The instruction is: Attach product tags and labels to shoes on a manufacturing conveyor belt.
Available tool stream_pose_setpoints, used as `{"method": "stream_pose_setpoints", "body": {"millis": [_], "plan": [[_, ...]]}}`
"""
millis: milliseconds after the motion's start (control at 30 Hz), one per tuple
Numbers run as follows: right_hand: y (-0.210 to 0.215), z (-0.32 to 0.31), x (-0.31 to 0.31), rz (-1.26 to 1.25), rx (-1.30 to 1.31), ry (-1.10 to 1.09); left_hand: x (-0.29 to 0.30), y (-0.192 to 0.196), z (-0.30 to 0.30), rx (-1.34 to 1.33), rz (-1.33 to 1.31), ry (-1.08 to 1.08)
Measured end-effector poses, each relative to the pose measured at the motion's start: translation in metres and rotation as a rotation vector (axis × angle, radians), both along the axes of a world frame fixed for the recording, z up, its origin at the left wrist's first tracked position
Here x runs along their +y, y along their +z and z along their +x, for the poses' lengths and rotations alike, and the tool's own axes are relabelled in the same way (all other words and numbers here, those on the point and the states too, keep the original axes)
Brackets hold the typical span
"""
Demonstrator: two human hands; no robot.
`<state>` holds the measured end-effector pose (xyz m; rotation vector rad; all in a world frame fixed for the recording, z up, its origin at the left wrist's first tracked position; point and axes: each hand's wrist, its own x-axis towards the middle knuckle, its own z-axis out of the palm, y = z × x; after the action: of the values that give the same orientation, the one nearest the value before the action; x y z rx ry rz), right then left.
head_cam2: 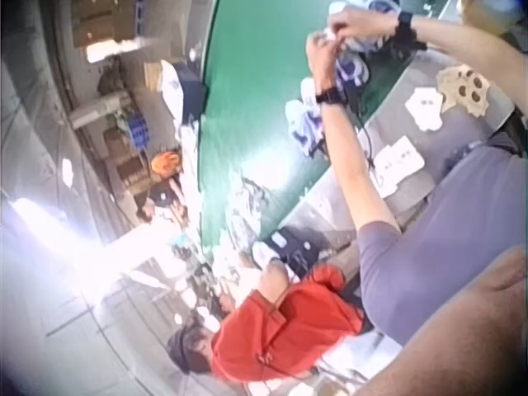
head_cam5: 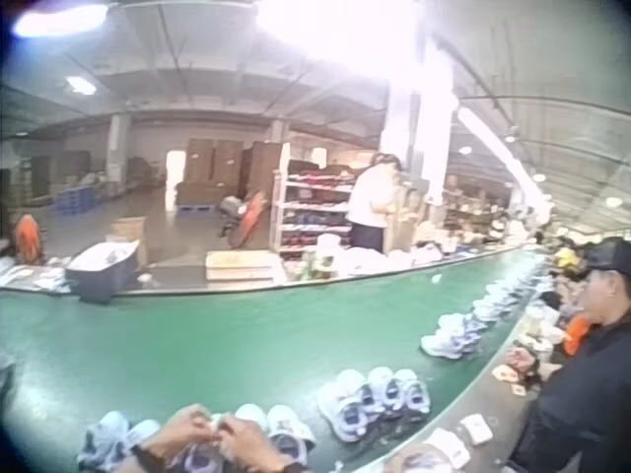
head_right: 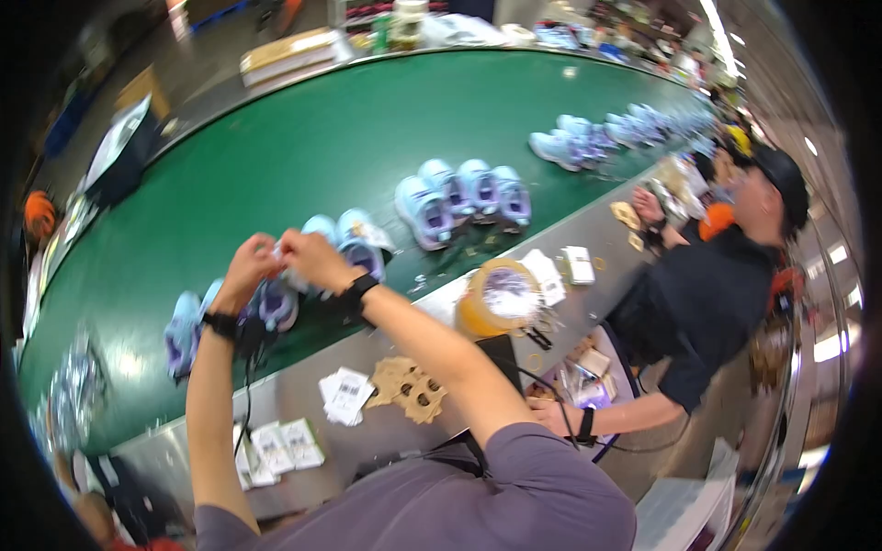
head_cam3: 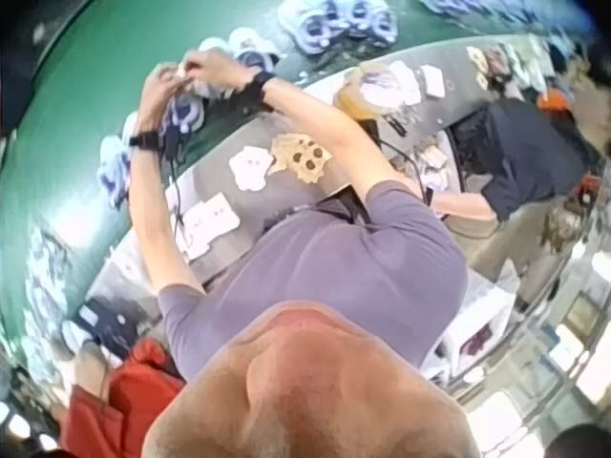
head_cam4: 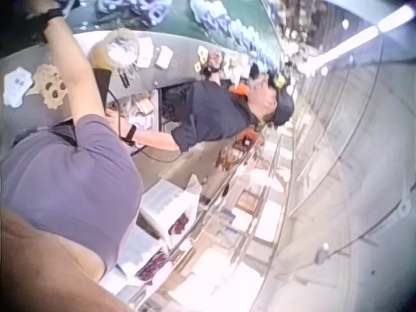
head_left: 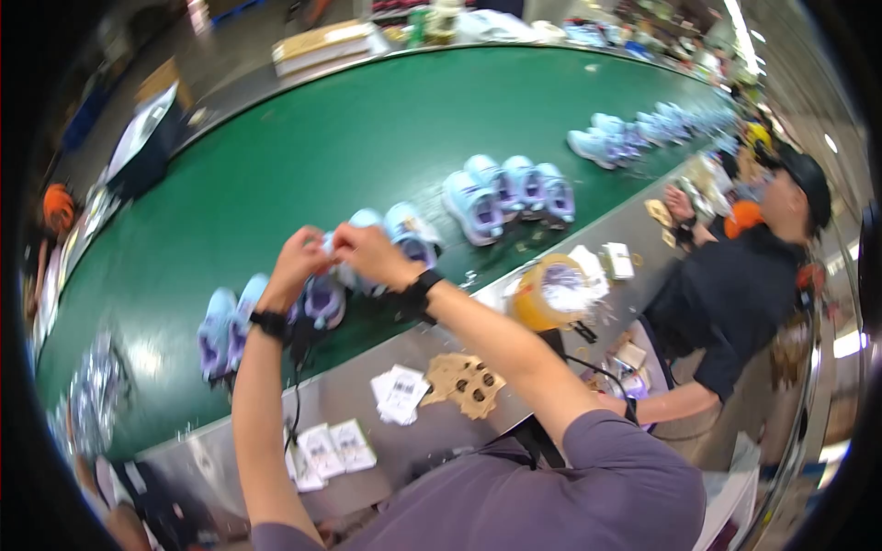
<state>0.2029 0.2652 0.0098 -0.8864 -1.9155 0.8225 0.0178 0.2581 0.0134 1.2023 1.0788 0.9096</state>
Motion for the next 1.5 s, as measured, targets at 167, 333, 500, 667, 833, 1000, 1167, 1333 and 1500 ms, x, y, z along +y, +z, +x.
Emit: {"method": "stream_pose_setpoints", "body": {"millis": [167, 333, 500, 667, 833, 1000, 1167, 1333, 1500], "plan": [[-0.022, -0.018, -0.017, -0.165, 0.103, -0.045, -0.016, -0.029, -0.018, -0.047, 0.029, 0.022], [-0.044, -0.021, -0.023, -0.161, 0.079, -0.085, -0.029, -0.039, -0.011, 0.106, 0.104, 0.087], [0.0, 0.013, -0.085, 0.045, -0.022, -0.107, -0.103, -0.041, 0.023, 0.703, 0.809, 0.246], [-0.006, 0.12, -0.192, -0.28, -0.512, -0.165, -0.195, -0.056, 0.075, 1.096, 0.577, -0.064], [-0.048, 0.172, -0.257, -0.177, -0.719, -0.382, -0.21, -0.068, 0.096, 1.006, 0.411, -0.019], [-0.055, 0.195, -0.271, -0.315, -0.609, -0.525, -0.209, -0.054, 0.095, 0.685, 0.003, -0.046], [-0.051, 0.212, -0.27, -0.359, -0.588, -0.504, -0.22, -0.043, 0.097, 0.375, -0.104, -0.022], [-0.049, 0.223, -0.265, -0.195, -0.56, -0.512, -0.227, -0.041, 0.103, 0.4, -0.059, -0.018], [-0.04, 0.23, -0.259, -0.291, -0.631, -0.549, -0.23, -0.028, 0.133, 0.16, -0.074, 0.12]]}}
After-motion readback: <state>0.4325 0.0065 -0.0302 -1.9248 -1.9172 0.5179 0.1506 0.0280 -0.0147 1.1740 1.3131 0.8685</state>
